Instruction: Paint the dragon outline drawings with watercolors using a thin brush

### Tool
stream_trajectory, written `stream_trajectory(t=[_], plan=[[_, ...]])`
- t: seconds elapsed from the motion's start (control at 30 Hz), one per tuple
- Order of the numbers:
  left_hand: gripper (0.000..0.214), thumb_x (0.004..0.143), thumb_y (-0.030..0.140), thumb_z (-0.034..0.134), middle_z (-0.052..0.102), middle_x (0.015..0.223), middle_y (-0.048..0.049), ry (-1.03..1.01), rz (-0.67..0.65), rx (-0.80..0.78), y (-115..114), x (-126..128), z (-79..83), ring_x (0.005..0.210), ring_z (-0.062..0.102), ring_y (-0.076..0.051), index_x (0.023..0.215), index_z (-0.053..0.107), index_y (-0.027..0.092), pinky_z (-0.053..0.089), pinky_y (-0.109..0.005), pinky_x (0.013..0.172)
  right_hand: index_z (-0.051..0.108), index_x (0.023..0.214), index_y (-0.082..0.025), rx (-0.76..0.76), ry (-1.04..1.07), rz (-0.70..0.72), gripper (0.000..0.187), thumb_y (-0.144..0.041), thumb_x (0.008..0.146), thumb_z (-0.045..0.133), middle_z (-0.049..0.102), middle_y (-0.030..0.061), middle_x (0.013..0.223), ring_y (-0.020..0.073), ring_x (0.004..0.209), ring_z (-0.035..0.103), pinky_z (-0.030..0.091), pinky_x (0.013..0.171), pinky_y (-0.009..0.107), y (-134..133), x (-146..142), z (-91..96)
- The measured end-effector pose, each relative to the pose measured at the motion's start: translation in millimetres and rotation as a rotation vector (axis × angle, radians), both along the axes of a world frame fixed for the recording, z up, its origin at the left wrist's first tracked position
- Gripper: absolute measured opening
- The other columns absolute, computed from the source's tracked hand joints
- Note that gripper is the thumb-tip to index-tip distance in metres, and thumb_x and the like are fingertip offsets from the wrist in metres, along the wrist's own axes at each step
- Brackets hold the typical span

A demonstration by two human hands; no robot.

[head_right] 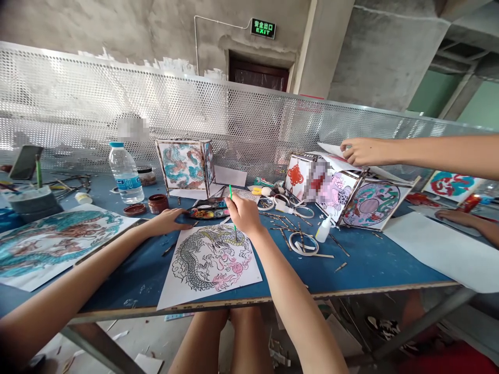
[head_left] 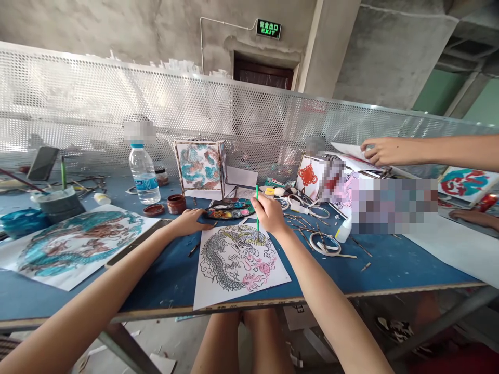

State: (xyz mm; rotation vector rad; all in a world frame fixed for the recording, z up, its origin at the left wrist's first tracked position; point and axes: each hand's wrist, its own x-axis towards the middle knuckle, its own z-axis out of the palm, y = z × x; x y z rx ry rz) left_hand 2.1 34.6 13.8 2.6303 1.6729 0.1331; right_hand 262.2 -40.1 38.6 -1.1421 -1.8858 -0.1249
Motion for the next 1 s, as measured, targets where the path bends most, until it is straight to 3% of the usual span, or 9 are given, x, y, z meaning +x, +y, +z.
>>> stream_trajectory(t=[0.13,1.0], plan=[[0.079,0.064,0.067,0.045,0.056,0.120,-0.0155,-0.008,0.003,0.002,2,-2,-3.3,0.110,0.050,-0.034,0.121,0.051,0.013,0.038,-0.037,0.092,0.050,0.077,-0.020,0.024,0.052,-0.018,0.030,-0.037,0.091,0.030,0.048,0.0000,0.053,0.0157,0.053,0.049,0.027,0.052,0.025,1,1,-0.4],[0.080,0.066,0.071,0.042,0.057,0.118,-0.0146,-0.029,-0.022,0.019,11,-8,-11.9,0.109,0.049,-0.034,0.121,0.051,0.015,0.039,-0.037,0.090,0.040,0.063,-0.021,-0.003,0.005,0.037,0.035,-0.040,0.091,0.032,0.041,-0.0015,0.049,0.0140,0.050,0.043,0.023,0.050,0.025,0,1,-0.2]])
